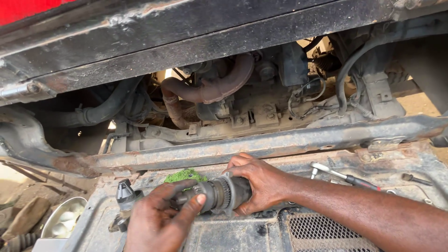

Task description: Removing and disassembling a starter motor from a vehicle engine bay.

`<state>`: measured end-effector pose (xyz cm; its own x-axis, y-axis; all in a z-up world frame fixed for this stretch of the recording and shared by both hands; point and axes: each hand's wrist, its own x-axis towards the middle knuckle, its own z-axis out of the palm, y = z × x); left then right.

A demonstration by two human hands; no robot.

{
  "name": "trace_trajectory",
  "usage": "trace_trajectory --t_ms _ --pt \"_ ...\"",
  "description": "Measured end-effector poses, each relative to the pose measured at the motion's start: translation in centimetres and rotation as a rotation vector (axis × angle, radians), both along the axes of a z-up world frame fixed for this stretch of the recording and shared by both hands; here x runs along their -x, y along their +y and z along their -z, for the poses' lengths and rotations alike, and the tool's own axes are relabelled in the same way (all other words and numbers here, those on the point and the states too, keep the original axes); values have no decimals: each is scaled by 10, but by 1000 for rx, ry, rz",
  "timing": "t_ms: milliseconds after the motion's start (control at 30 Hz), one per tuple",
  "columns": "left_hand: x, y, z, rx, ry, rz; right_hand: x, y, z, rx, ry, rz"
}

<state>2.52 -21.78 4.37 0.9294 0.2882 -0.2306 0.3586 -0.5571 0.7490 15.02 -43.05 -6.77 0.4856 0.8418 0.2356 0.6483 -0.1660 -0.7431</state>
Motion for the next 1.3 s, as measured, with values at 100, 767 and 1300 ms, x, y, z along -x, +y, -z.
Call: trace_trajectory --t_ms 100,767,1300 --pt "-3 7 1 188 27 -109 0 3 8 37 13 -3" --pt "4 -4 -9 -139 43 203 7 9 6 44 -82 -5" --pt "9 30 -7 -42 -106 303 4 2 6 92 -14 -7"
